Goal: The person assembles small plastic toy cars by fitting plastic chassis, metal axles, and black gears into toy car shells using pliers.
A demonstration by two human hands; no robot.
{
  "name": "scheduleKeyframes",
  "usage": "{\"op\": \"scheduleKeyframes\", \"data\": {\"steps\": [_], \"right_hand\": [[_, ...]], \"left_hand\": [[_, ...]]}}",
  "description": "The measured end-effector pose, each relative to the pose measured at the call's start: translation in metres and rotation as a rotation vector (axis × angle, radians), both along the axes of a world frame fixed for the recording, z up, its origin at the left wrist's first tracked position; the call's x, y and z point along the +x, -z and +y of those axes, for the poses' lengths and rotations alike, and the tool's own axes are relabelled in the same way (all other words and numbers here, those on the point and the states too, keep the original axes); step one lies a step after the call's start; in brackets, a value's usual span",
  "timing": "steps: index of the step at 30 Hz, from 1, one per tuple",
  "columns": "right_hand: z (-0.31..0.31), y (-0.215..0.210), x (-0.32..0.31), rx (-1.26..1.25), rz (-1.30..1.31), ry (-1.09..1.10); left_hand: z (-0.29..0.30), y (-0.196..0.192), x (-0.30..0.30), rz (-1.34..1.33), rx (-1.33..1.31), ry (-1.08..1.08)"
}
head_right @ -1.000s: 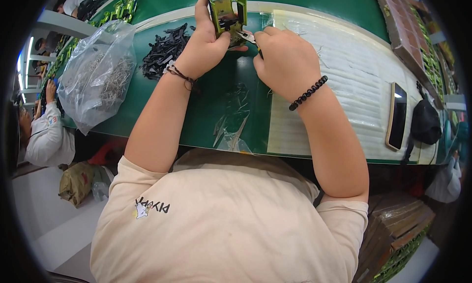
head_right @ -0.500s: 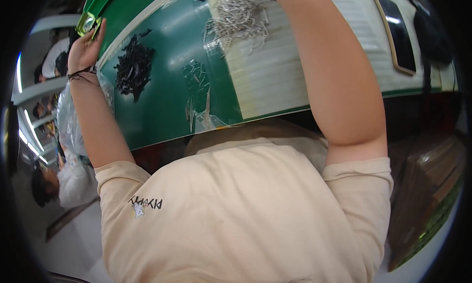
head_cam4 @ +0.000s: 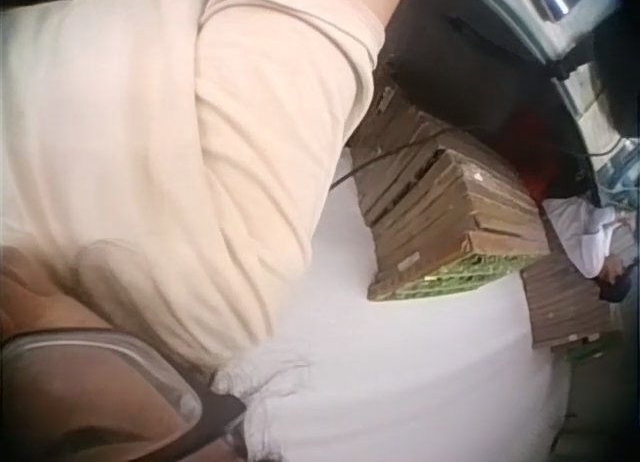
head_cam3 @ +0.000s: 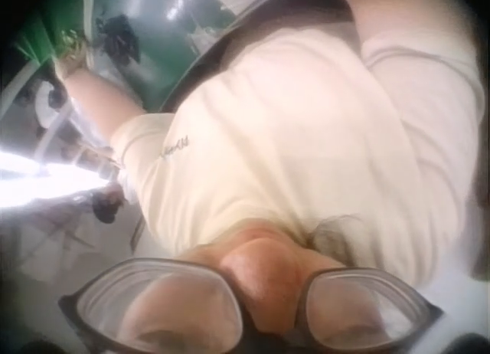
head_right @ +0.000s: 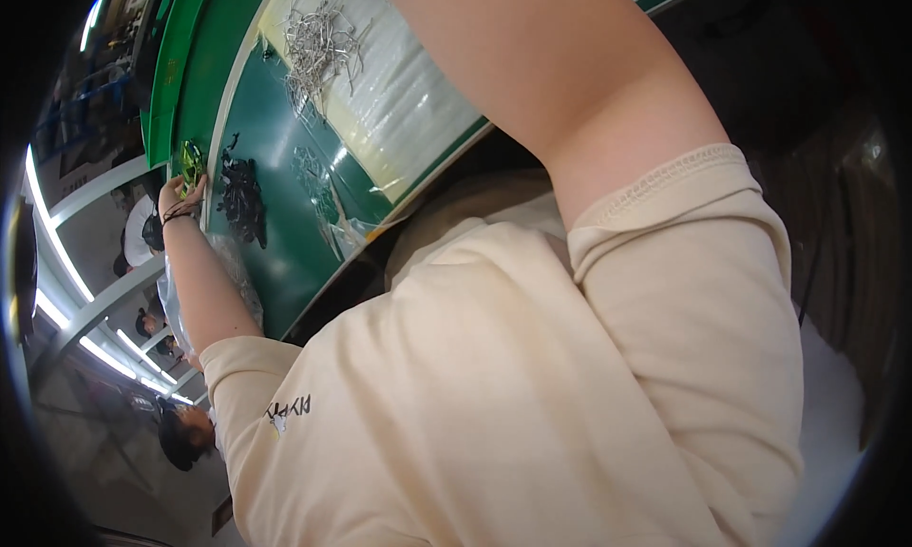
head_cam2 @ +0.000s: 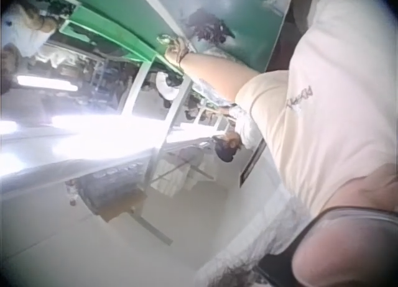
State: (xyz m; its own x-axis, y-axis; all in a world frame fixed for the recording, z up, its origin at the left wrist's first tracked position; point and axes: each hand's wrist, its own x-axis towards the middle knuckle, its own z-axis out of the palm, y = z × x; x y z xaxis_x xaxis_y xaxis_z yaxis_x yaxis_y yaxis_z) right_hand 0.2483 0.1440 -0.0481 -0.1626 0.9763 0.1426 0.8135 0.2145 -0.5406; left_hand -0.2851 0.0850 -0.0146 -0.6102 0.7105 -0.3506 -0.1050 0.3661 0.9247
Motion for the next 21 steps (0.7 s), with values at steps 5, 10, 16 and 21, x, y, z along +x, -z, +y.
{"op": "scheduleKeyframes", "data": {"steps": [5,10,16,21], "right_hand": [[0.012,0.005,0.019,0.116,-0.526,-0.327],[-0.036,0.019,0.024,0.065,0.227,-0.044],[-0.069,0.015,0.034,-0.025,0.530,-0.112],[-0.066,0.042,0.107,-0.184,1.218,-0.137]], "left_hand": [[-0.042,-0.023,0.083,-0.002,0.037,0.010],[-0.088,-0.029,0.128,-0.062,0.192,0.282],[-0.135,-0.015,0.158,0.089,0.362,0.555],[-0.148,0.041,0.230,0.430,0.812,0.399]]}}
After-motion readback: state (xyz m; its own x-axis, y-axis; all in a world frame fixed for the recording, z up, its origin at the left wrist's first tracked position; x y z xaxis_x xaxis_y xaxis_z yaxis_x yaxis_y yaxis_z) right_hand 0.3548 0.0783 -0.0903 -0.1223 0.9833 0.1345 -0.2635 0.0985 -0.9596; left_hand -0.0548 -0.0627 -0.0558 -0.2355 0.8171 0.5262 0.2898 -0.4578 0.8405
